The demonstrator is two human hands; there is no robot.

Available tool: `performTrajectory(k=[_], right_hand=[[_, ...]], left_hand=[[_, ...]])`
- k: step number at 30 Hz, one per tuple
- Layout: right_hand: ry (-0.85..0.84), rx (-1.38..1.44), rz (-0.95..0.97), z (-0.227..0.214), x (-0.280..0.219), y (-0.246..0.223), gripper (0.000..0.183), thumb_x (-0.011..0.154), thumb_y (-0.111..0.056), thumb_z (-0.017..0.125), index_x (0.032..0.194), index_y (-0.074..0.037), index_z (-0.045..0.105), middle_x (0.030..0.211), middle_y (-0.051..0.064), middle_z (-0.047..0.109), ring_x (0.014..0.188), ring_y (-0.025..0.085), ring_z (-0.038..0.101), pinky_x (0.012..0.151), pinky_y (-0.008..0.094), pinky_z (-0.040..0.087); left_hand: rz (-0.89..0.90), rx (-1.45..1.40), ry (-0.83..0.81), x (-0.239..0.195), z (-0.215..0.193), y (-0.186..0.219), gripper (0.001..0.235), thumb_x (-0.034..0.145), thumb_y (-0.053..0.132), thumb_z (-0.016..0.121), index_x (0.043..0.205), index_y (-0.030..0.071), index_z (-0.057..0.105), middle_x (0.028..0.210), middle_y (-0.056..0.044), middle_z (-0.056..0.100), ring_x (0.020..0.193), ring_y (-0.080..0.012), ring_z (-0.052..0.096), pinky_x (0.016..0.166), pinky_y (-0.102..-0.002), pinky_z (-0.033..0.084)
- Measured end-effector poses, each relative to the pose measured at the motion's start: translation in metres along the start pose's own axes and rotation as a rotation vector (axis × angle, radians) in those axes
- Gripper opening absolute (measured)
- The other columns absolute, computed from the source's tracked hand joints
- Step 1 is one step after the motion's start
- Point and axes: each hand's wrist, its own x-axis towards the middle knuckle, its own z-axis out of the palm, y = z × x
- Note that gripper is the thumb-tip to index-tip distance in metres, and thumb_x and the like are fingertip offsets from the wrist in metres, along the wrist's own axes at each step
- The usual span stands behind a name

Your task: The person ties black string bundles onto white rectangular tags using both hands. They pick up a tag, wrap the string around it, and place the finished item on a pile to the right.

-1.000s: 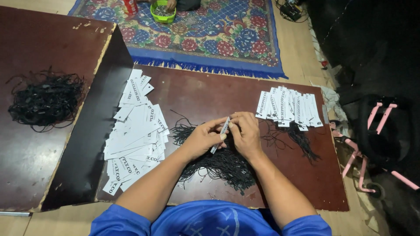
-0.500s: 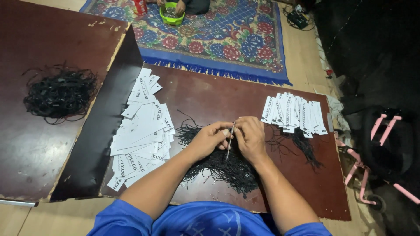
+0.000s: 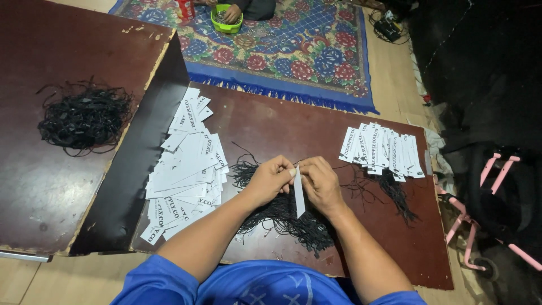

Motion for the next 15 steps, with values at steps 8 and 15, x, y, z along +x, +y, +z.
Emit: performTrajectory(k=[8, 15], right_hand=[[-0.008, 0.019, 0.008, 0.000, 0.003, -0.008, 0.008, 0.096, -0.012, 0.068, 0.089, -0.009, 0.069, 0.088, 0.006, 0.070, 0.082, 0.031, 0.068, 0.074, 0.041, 0.054], [0.008, 0.070, 0.061, 0.004, -0.002, -0.002, 0.007, 0.093, -0.012, 0.072, 0.099, -0.010, 0.074, 0.088, 0.007, 0.074, 0.081, 0.032, 0.071, 0.073, 0.041, 0.056]], left_hand=[[0.028, 0.080, 0.005, -0.008, 0.001, 0.014, 0.010, 0.095, 0.009, 0.059, 0.089, 0.003, 0.064, 0.061, -0.005, 0.063, 0.048, -0.0100, 0.061, 0.044, -0.020, 0.048], [0.058, 0.129, -0.003, -0.011, 0.002, 0.021, 0.011, 0.095, 0.011, 0.058, 0.088, 0.004, 0.063, 0.059, -0.006, 0.062, 0.052, -0.0130, 0.063, 0.051, -0.023, 0.048]])
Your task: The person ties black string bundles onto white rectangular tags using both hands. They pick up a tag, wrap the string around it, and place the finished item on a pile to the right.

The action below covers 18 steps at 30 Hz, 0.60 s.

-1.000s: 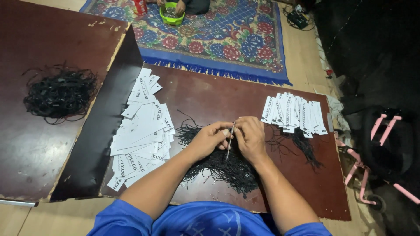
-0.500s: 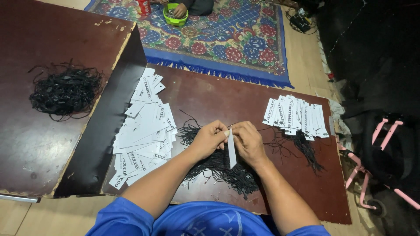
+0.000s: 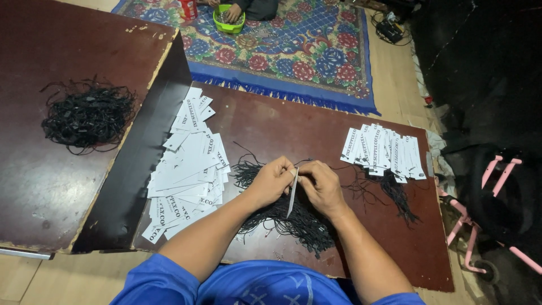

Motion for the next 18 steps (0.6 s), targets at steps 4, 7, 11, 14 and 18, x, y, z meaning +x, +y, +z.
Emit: performTrajectory(k=[4, 7, 11, 14, 18], right_hand=[[0.017, 0.028, 0.013, -0.004, 0.007, -0.013, 0.021, 0.091, -0.009, 0.074, 0.112, -0.006, 0.073, 0.091, 0.012, 0.074, 0.084, 0.035, 0.071, 0.075, 0.045, 0.057], [-0.022, 0.049, -0.046, -0.004, 0.009, -0.015, 0.020, 0.091, -0.008, 0.072, 0.111, -0.009, 0.076, 0.092, 0.008, 0.075, 0.085, 0.033, 0.072, 0.075, 0.043, 0.057], [-0.019, 0.065, 0.008, -0.003, 0.001, 0.000, 0.012, 0.093, -0.011, 0.071, 0.104, -0.007, 0.075, 0.089, 0.010, 0.075, 0.082, 0.032, 0.071, 0.075, 0.043, 0.057], [-0.019, 0.054, 0.012, -0.004, 0.000, 0.001, 0.006, 0.094, -0.013, 0.071, 0.097, -0.008, 0.073, 0.086, 0.009, 0.074, 0.081, 0.032, 0.071, 0.074, 0.042, 0.057], [-0.027, 0.054, 0.025, -0.003, 0.000, 0.002, 0.005, 0.095, -0.013, 0.071, 0.092, -0.009, 0.072, 0.086, 0.007, 0.075, 0.081, 0.031, 0.071, 0.073, 0.042, 0.057]], left_hand=[[-0.003, 0.011, -0.001, -0.003, 0.000, 0.009, 0.011, 0.095, 0.012, 0.058, 0.087, 0.005, 0.063, 0.059, -0.005, 0.062, 0.052, -0.0132, 0.063, 0.052, -0.024, 0.048], [-0.015, -0.007, 0.011, -0.004, 0.001, 0.008, 0.020, 0.100, 0.018, 0.056, 0.086, 0.004, 0.063, 0.058, -0.006, 0.062, 0.053, -0.0126, 0.062, 0.054, -0.023, 0.048], [-0.027, 0.032, 0.024, -0.001, -0.001, 0.000, 0.012, 0.096, 0.013, 0.057, 0.087, 0.006, 0.062, 0.056, -0.005, 0.061, 0.054, -0.0142, 0.061, 0.055, -0.024, 0.046], [-0.030, 0.045, 0.033, -0.003, -0.004, 0.003, 0.012, 0.096, 0.015, 0.057, 0.088, 0.008, 0.061, 0.056, -0.004, 0.059, 0.055, -0.0138, 0.058, 0.056, -0.025, 0.045], [-0.001, 0.049, 0.063, -0.001, -0.006, 0.001, 0.012, 0.096, 0.015, 0.057, 0.088, 0.008, 0.062, 0.057, -0.005, 0.060, 0.056, -0.0141, 0.056, 0.057, -0.027, 0.045]])
